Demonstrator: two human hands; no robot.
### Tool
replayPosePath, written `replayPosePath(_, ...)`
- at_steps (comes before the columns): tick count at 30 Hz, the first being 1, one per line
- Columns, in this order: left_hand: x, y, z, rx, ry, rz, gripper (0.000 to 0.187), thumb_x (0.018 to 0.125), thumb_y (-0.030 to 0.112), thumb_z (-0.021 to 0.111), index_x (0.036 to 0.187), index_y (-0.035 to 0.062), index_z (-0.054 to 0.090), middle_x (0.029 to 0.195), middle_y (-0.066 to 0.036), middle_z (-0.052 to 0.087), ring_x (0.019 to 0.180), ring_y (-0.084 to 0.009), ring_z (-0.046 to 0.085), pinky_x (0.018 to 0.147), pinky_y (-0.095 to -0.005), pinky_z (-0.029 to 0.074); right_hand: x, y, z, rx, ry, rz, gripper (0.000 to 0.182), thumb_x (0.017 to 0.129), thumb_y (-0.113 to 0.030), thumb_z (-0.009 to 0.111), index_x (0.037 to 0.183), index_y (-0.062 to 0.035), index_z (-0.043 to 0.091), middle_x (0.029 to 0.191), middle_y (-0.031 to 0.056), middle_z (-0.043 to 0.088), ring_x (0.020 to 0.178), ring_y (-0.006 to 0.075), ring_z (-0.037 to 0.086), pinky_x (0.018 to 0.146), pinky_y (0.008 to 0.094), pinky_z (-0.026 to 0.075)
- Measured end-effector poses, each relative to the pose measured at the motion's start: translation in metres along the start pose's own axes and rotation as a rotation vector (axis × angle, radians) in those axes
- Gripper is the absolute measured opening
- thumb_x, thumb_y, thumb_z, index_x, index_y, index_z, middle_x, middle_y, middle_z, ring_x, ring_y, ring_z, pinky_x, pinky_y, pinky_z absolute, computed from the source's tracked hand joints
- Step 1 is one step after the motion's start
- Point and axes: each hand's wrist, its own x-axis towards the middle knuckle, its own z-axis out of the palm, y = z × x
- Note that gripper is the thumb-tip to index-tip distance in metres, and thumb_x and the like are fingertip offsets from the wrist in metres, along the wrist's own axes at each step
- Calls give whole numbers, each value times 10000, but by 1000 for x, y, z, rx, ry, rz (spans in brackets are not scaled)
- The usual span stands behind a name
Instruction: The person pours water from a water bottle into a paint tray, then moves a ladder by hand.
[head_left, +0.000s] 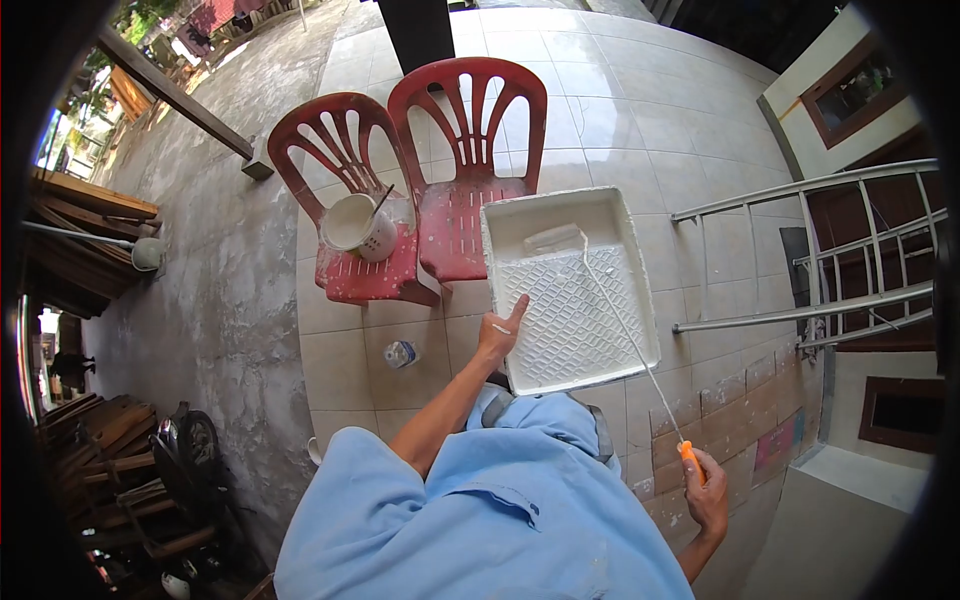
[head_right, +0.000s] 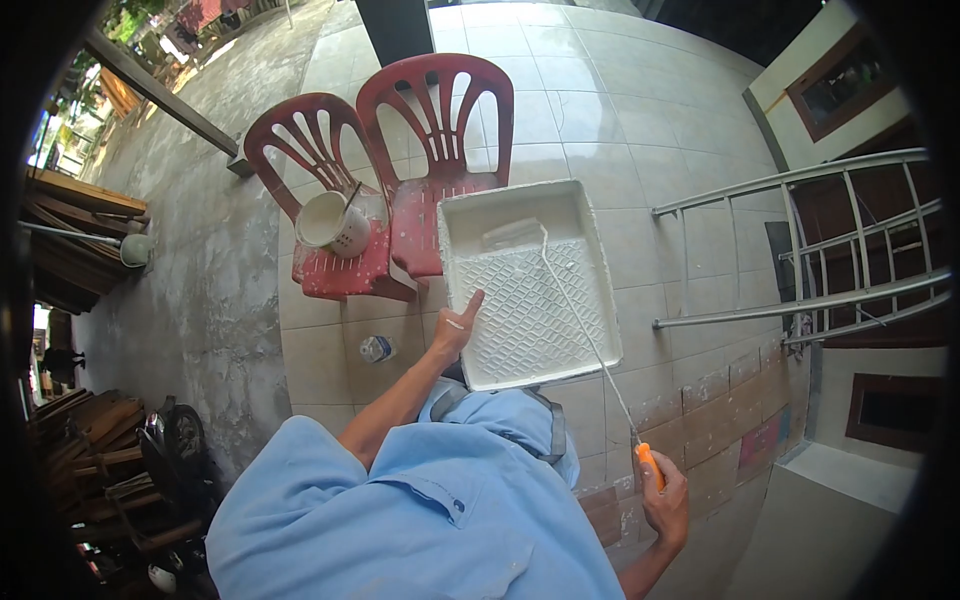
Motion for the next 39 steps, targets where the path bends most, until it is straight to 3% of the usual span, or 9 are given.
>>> replayPosePath(6,0,4,-3,25,-17,2,737,859,640,689,963,-88,730,833,-158,729,767,-187,646,735,-357,519,3,-8,6,-9,76,-21,371,980,-245,601,1207,44,649,1002,189,707,929,259,669,845,356,507)
replayPosePath(12,1,-6,1,-30,15,4,734,848,646,698,922,-83,736,818,-157,725,755,-192,644,734,-366,517,-6,-22,-5,2,-33,161,392,974,-252,615,1234,41,642,1057,210,717,974,272,687,873,360,513)
replayPosePath(15,11,-18,5,-63,22,9,740,845,650,699,907,-86,735,811,-161,722,752,-196,642,732,-372,517,-8,-3,-5,5,87,-49,366,989,-236,615,1232,35,650,840,70,642,721,100,546,653,272,460)
replayPosePath(18,6,-7,2,18,10,-13,755,845,659,694,891,-94,732,794,-163,716,739,-199,639,720,-375,518,-3,-12,11,18,85,20,399,972,-262,621,1229,41,644,1107,213,713,1022,276,687,897,361,512)
replayPosePath(21,9,-14,6,-14,60,43,764,843,666,691,876,-96,731,778,-158,711,722,-195,634,702,-370,517,0,-7,24,19,58,-16,406,972,-267,620,1234,43,643,1129,222,707,1049,295,686,914,368,511)
replayPosePath(24,7,-13,3,7,54,18,760,843,663,693,878,-95,733,783,-149,715,721,-189,639,693,-360,515,-11,-16,3,16,-6,139,419,972,-269,619,1249,45,636,1155,235,697,1072,322,684,925,376,510)
replayPosePath(27,4,-10,3,-48,43,47,751,848,655,694,884,-94,734,792,-144,718,726,-183,640,694,-351,512,-14,-6,1,2,80,29,426,969,-273,624,1255,42,633,1161,235,696,1066,333,687,915,372,513)
replayPosePath(33,-3,-2,3,-35,53,54,742,857,641,694,888,-99,733,790,-140,715,724,-175,632,693,-353,510,-8,-11,35,12,44,8,427,968,-279,624,1252,39,636,1166,241,692,1072,337,686,927,380,510)
replayPosePath(39,0,-6,2,10,64,19,755,857,647,691,880,-107,728,783,-136,711,718,-175,629,689,-357,508,-19,-11,12,16,87,-13,432,964,-286,619,1263,25,634,1183,225,691,1078,360,679,937,381,502)
